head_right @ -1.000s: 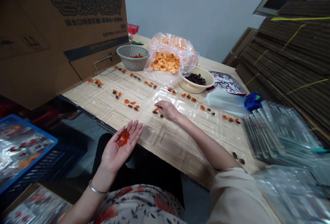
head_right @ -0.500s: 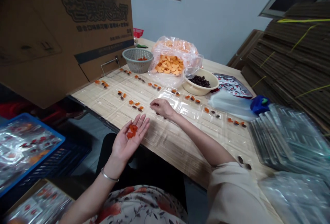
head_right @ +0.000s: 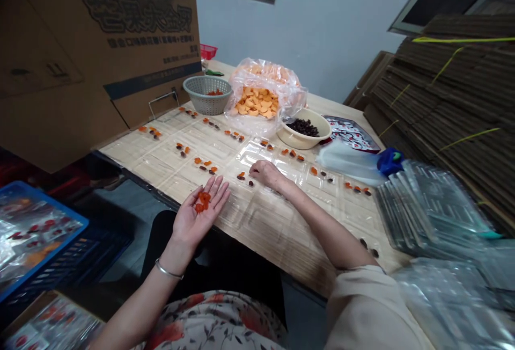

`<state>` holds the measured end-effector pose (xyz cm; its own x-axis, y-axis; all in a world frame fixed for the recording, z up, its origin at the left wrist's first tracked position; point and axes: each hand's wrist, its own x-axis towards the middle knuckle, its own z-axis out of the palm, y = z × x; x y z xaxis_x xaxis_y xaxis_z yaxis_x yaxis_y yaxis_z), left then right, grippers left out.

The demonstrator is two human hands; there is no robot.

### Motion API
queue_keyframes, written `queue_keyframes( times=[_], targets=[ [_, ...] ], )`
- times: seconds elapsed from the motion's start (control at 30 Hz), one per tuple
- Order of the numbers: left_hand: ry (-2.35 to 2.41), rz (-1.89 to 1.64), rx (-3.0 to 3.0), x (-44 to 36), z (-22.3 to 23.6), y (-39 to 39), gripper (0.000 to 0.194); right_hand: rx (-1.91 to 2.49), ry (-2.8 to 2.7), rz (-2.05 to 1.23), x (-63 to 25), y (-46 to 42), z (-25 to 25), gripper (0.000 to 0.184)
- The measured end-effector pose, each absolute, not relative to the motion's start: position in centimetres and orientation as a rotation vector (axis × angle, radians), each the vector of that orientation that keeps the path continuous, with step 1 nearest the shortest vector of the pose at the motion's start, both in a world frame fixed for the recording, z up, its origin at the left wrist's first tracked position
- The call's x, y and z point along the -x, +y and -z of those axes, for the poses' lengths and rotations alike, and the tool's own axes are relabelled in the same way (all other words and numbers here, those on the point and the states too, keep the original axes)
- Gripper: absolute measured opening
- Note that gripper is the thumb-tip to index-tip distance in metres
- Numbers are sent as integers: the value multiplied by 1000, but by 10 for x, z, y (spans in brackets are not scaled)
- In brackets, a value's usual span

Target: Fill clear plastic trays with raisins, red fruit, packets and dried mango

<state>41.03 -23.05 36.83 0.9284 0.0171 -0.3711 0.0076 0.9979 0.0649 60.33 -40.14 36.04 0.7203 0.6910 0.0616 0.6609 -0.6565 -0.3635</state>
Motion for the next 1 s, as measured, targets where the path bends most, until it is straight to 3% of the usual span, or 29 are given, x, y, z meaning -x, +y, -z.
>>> queue_keyframes(
  times=[0.13, 0.3, 0.5, 0.8, 0.9, 1.0],
  targets=[
    [359, 2, -86, -413, -369, -236, 41, 2500, -1108, -70, -585, -400, -374, 14],
    [311, 40, -93, -422, -369, -245, 33, 2000, -1306, -102, -537, -379, -403, 21],
    [330, 42, -40, -426, -373, -246, 38, 1866, -1513, -165, -506, -360, -411, 18],
    [311, 42, 2, -431, -380, -246, 39, 1944, -1092, -275, -500, -346, -400, 10],
    [317, 61, -40, -432, -376, -244, 37, 1874, -906, -408, -511, -347, -399, 21],
    [340, 57, -58, -426, -370, -238, 37, 1892, -820, -328, -540, -353, -394, 28]
  ],
)
